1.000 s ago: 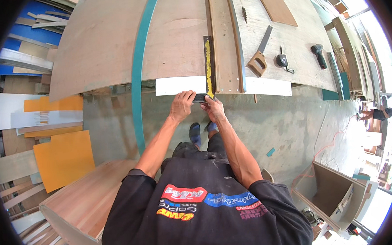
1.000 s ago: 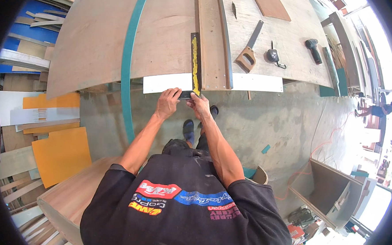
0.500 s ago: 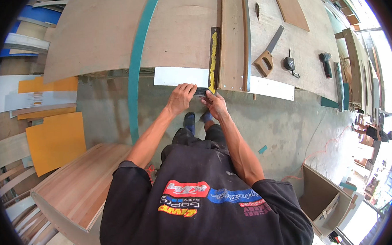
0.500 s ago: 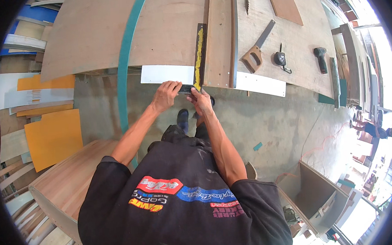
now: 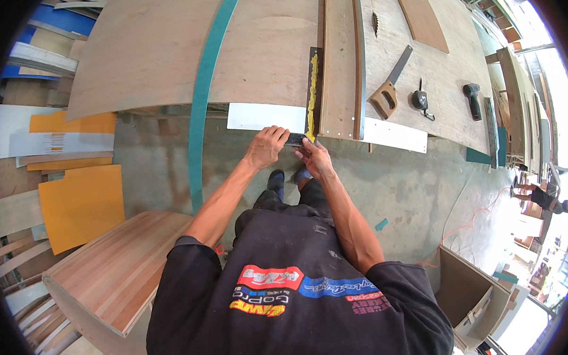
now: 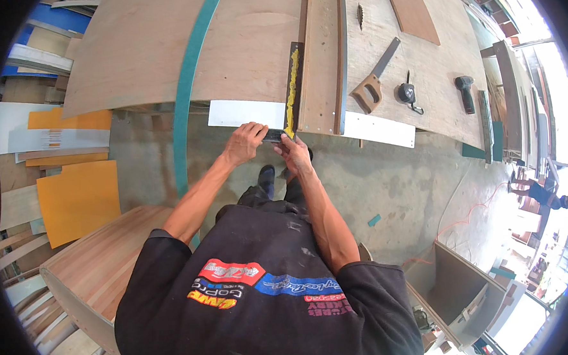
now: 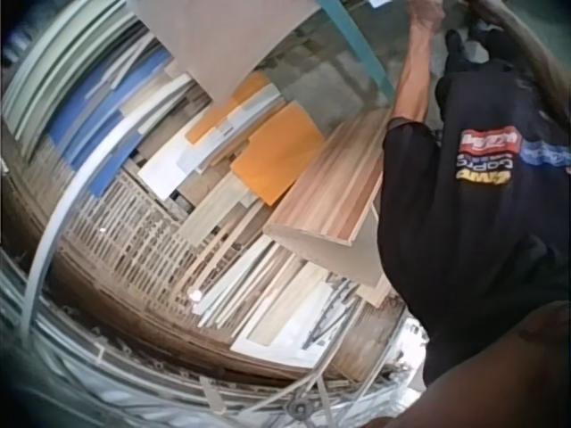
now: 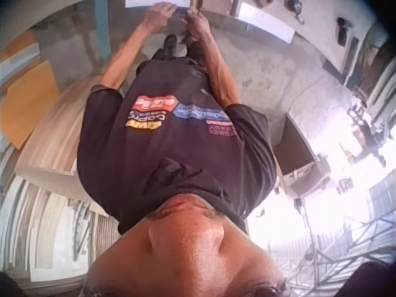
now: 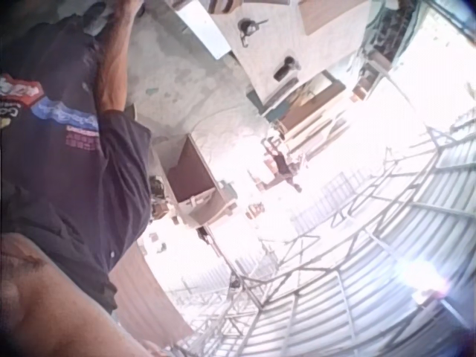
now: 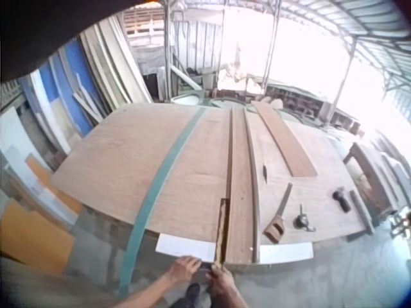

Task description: The person uses a combination square and a pencil to mark a workpiece on a bench, uses a drill on a wooden component, and wipes the surface of a curved wooden panel with a cloth.

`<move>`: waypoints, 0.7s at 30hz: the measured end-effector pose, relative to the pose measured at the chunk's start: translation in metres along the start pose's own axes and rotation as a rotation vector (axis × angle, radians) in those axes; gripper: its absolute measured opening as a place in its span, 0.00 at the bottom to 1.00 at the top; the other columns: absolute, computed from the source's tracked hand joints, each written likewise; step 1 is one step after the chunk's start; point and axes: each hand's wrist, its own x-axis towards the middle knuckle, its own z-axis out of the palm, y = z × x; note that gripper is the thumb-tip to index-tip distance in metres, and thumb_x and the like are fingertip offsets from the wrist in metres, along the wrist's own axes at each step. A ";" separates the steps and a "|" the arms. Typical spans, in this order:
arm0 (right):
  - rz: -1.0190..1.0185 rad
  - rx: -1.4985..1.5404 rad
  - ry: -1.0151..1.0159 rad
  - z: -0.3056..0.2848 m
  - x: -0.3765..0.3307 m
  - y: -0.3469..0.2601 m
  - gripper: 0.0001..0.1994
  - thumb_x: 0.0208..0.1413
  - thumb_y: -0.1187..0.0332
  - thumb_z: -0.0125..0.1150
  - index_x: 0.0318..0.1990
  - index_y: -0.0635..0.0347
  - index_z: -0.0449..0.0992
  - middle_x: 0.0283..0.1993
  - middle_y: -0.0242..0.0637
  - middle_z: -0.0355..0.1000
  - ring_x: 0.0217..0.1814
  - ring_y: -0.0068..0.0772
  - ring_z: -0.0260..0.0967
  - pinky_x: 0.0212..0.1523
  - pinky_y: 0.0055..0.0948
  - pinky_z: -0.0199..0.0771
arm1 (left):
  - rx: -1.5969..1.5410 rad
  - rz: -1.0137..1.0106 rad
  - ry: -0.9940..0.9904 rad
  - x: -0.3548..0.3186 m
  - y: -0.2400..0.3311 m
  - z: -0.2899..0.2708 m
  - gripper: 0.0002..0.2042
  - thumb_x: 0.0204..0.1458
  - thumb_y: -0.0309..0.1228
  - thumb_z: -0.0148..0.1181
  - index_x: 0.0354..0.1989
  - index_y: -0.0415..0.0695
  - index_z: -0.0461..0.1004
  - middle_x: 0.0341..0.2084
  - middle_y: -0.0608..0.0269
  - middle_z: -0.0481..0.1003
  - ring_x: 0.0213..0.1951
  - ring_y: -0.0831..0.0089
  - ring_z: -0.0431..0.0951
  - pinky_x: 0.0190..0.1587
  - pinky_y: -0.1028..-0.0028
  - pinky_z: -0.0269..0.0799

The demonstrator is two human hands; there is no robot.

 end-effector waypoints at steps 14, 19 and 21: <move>0.146 -0.049 -0.072 -0.037 -0.020 0.010 0.21 0.64 0.56 0.62 0.57 0.59 0.69 0.55 0.40 0.72 0.50 0.36 0.75 0.46 0.34 0.77 | 0.009 0.021 0.003 0.000 -0.001 -0.001 0.23 0.41 0.24 0.68 0.50 0.36 0.74 0.44 0.57 0.76 0.48 0.61 0.76 0.49 0.64 0.75; 0.189 -0.091 0.026 -0.074 -0.042 0.019 0.20 0.63 0.56 0.63 0.54 0.58 0.71 0.52 0.40 0.74 0.49 0.34 0.75 0.46 0.34 0.76 | 0.017 0.023 -0.010 0.001 -0.001 0.000 0.23 0.41 0.25 0.68 0.49 0.37 0.75 0.44 0.58 0.76 0.48 0.62 0.76 0.48 0.64 0.75; 0.201 -0.101 0.059 -0.093 -0.050 0.024 0.19 0.63 0.56 0.62 0.54 0.57 0.71 0.51 0.39 0.75 0.48 0.34 0.75 0.45 0.35 0.75 | 0.011 0.027 -0.026 0.002 -0.001 -0.001 0.22 0.42 0.26 0.68 0.49 0.37 0.75 0.44 0.58 0.76 0.48 0.62 0.76 0.48 0.64 0.75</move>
